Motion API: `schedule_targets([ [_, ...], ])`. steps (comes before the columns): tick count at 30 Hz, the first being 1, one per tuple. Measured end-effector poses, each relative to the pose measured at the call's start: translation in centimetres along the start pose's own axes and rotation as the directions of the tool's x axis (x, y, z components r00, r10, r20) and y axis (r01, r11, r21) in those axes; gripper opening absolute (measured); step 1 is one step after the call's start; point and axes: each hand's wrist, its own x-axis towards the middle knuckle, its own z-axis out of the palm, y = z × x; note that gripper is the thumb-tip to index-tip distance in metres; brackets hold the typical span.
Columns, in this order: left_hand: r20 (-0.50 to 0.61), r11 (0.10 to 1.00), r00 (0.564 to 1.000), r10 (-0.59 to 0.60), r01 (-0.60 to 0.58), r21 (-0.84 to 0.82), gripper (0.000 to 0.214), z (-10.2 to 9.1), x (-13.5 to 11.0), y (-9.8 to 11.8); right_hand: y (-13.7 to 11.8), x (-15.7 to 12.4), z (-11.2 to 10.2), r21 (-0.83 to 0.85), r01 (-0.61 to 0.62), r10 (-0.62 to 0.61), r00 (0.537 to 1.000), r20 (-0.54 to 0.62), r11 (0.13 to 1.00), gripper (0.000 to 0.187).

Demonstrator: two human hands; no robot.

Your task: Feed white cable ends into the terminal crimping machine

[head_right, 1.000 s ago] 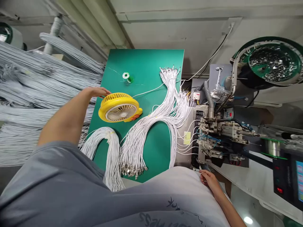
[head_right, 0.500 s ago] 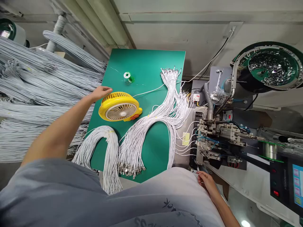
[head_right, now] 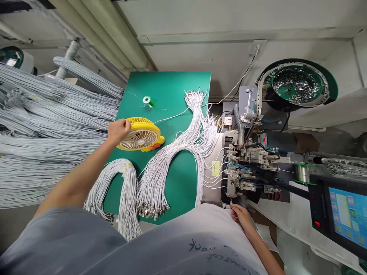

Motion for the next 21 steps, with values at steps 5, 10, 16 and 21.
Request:
schedule_targets([
  [5,-0.063,1.0,0.998,0.028,-0.028,0.004,0.038,-1.5,1.6,3.5,0.5,0.3,-0.7,0.113,-0.06,0.059,0.998,0.011,0.992,0.024],
  [10,-0.023,0.997,0.999,0.026,-0.028,-0.077,0.04,-2.1,2.6,7.2,1.4,1.2,-1.5,0.062,-0.047,0.046,0.999,0.029,0.997,0.028],
  [16,-0.017,0.987,0.999,0.042,-0.045,-0.156,0.037,-1.1,-0.2,8.6,1.6,2.0,-1.7,0.057,-0.081,0.078,0.995,0.061,0.995,0.031],
  [21,-0.052,0.97,0.997,0.061,-0.072,-0.232,0.036,1.2,-5.9,9.7,0.5,2.1,-1.2,-0.047,-0.038,0.042,0.995,0.089,0.998,0.034],
])
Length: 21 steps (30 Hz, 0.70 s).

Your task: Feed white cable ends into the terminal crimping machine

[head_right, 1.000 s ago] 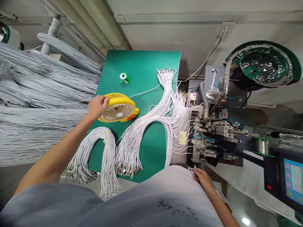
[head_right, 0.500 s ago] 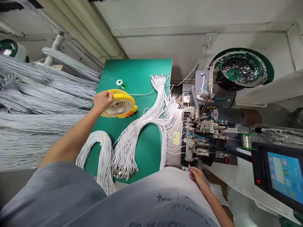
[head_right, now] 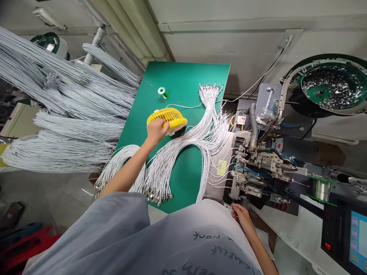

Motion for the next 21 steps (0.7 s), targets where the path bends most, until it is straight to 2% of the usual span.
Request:
schedule_targets([
  [7,0.012,0.999,0.999,0.032,-0.032,-0.045,0.04,4.5,-7.9,2.1,-1.6,0.9,0.5,-0.092,0.016,-0.011,0.998,0.056,0.996,0.032],
  [12,0.026,0.995,0.997,0.067,-0.065,-0.07,0.038,7.2,-12.2,3.5,-2.7,1.3,1.0,-0.138,0.026,-0.018,0.998,0.055,0.99,0.038],
  [16,0.02,0.995,0.998,0.062,-0.06,-0.077,0.031,8.6,-14.2,4.5,-3.7,1.6,1.7,-0.172,0.005,0.003,0.999,0.047,0.985,0.04],
  [21,0.019,0.995,0.999,0.042,-0.041,-0.089,0.025,9.0,-14.9,4.8,-4.5,1.6,2.4,-0.242,-0.018,0.026,0.999,0.032,0.97,0.04],
])
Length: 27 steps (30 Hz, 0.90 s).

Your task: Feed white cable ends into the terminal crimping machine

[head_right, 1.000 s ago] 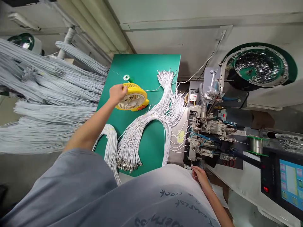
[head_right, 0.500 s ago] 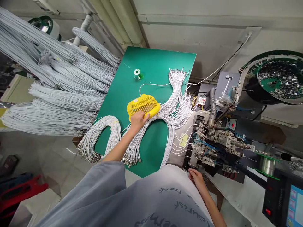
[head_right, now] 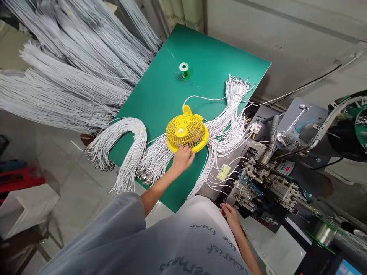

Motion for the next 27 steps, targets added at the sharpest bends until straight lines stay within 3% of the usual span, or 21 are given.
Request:
schedule_targets([
  [3,0.005,1.0,1.0,0.007,-0.007,-0.011,0.023,0.0,-0.1,-0.2,-1.2,0.0,0.6,-0.025,-0.007,0.006,1.0,-0.007,1.0,0.039],
  [6,0.008,0.999,1.0,0.024,-0.023,-0.026,0.019,0.1,-0.2,-0.4,-5.0,0.5,2.1,0.011,0.078,-0.077,0.995,-0.064,0.997,0.037],
  [9,0.009,0.998,0.999,0.036,-0.036,-0.046,0.014,0.6,-0.6,-0.6,-12.4,1.7,4.8,-0.016,0.3,-0.3,0.948,-0.108,0.954,0.031],
  [12,0.008,0.997,0.999,0.045,-0.045,-0.068,0.014,1.2,-1.2,-0.8,-22.0,3.3,8.7,-0.148,0.55,-0.563,0.824,-0.067,0.822,0.025],
  [15,0.008,0.994,0.998,0.062,-0.061,-0.089,0.014,1.7,-1.8,-0.6,-30.5,5.2,13.3,-0.201,0.678,-0.684,0.728,0.051,0.707,0.023],
  [17,0.013,0.993,0.997,0.073,-0.071,-0.093,0.015,2.0,-2.3,-0.4,-34.5,6.7,16.3,-0.209,0.732,-0.733,0.674,0.092,0.648,0.023],
  [18,0.014,0.993,0.997,0.075,-0.073,-0.089,0.017,2.2,-2.5,-0.3,-35.9,7.6,17.7,-0.211,0.734,-0.731,0.674,0.105,0.646,0.024],
  [21,0.003,0.994,0.997,0.08,-0.079,-0.077,0.021,2.8,-3.1,0.1,-37.8,10.2,20.7,-0.229,0.726,-0.713,0.684,0.152,0.648,0.028],
  [24,0.003,0.993,0.998,0.068,-0.067,-0.098,0.026,3.5,-3.7,0.3,-37.5,11.7,22.2,-0.236,0.769,-0.749,0.636,0.185,0.594,0.027],
  [27,0.007,0.988,0.999,0.048,-0.046,-0.15,0.027,4.3,-4.3,0.6,-36.6,11.5,22.6,-0.233,0.806,-0.778,0.588,0.22,0.543,0.024],
])
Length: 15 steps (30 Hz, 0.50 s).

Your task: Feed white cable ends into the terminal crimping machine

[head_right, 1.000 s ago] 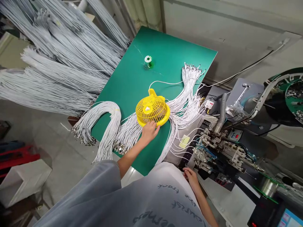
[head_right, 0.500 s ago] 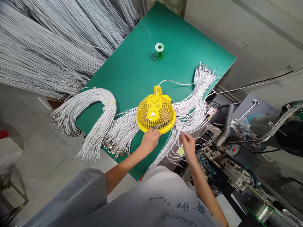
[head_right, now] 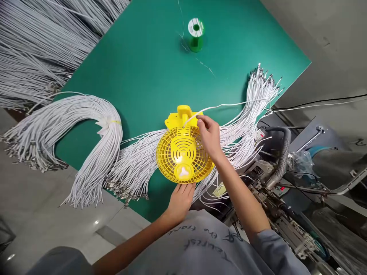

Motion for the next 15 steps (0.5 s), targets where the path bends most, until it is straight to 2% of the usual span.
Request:
schedule_targets([
  [5,-0.011,0.995,0.999,-0.048,0.047,-0.084,0.024,1.3,-0.8,0.3,-1.4,-0.9,0.0,0.015,-0.055,0.054,0.996,0.064,0.998,0.023],
  [9,-0.012,0.989,0.998,-0.068,0.066,-0.132,0.025,1.8,-1.1,0.4,-1.5,-0.8,0.2,0.061,-0.104,0.098,0.991,0.087,0.993,0.024],
  [15,-0.033,0.988,0.999,-0.036,0.03,-0.148,0.023,2.1,-1.1,0.4,-0.9,-1.6,0.4,0.039,-0.045,0.042,0.996,0.08,0.998,0.017],
])
